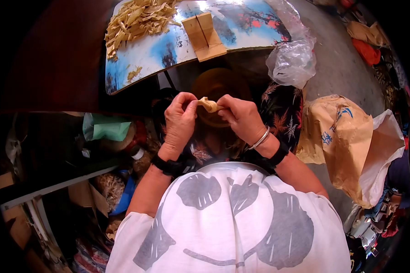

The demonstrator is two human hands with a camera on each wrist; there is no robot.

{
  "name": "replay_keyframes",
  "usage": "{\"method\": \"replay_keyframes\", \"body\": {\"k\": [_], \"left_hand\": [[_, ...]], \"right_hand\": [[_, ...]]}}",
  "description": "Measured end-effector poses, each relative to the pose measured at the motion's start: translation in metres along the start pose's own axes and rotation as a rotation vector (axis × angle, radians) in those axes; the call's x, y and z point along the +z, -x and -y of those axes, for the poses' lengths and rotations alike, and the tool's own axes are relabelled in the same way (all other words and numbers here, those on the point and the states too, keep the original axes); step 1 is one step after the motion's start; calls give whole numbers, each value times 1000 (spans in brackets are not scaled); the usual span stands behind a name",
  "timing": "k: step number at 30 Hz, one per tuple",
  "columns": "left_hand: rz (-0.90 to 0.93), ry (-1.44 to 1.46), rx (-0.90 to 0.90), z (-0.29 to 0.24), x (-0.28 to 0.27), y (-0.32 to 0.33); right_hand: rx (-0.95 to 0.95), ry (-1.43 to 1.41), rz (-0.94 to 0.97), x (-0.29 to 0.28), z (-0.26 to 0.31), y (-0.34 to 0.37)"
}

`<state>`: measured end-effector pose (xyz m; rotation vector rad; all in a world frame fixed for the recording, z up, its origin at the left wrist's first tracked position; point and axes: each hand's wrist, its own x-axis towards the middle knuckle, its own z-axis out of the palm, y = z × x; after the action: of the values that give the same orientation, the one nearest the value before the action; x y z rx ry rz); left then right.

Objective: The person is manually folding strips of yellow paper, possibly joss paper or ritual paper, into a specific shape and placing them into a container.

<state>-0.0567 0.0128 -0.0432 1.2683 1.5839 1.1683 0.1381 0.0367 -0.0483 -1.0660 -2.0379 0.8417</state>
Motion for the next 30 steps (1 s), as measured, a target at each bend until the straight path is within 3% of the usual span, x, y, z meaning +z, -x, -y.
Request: {"method": "replay_keyframes", "body": {"k": [2,3,6,7,10,13,16,17,20,21,26,27,30], "left_hand": [[-76,-254,154,13,-13,-8],[-72,-337,189,12,-17,-10],[50,397,-272,19,-23,-13],[55,782,-351,18,-19,-11],[124,1088,-537,11,4,12],[156,1013,-407,10,17,12],[128,658,-272,10,13,5],[108,573,-196,7,16,7],[272,465,-123,9,18,8],[277,589,-137,8,20,10],[249,538,-223,14,13,16],[242,518,-225,14,13,17],[236,489,-166,7,16,15]], "right_hand": [[-140,370,-34,-4,-3,4],[-259,450,-142,-4,-1,2],[-311,374,-263,6,5,1],[-301,397,-267,8,5,0],[-279,451,-249,12,5,-3],[-290,445,-130,20,14,3],[-118,136,-214,20,18,-5],[138,-105,-170,13,19,-9],[207,-300,-28,25,-14,-18],[252,-332,-47,22,-12,-19],[441,-486,-104,7,3,-27],[509,-496,-4,1,6,-28],[325,-550,46,6,1,-27]]}}
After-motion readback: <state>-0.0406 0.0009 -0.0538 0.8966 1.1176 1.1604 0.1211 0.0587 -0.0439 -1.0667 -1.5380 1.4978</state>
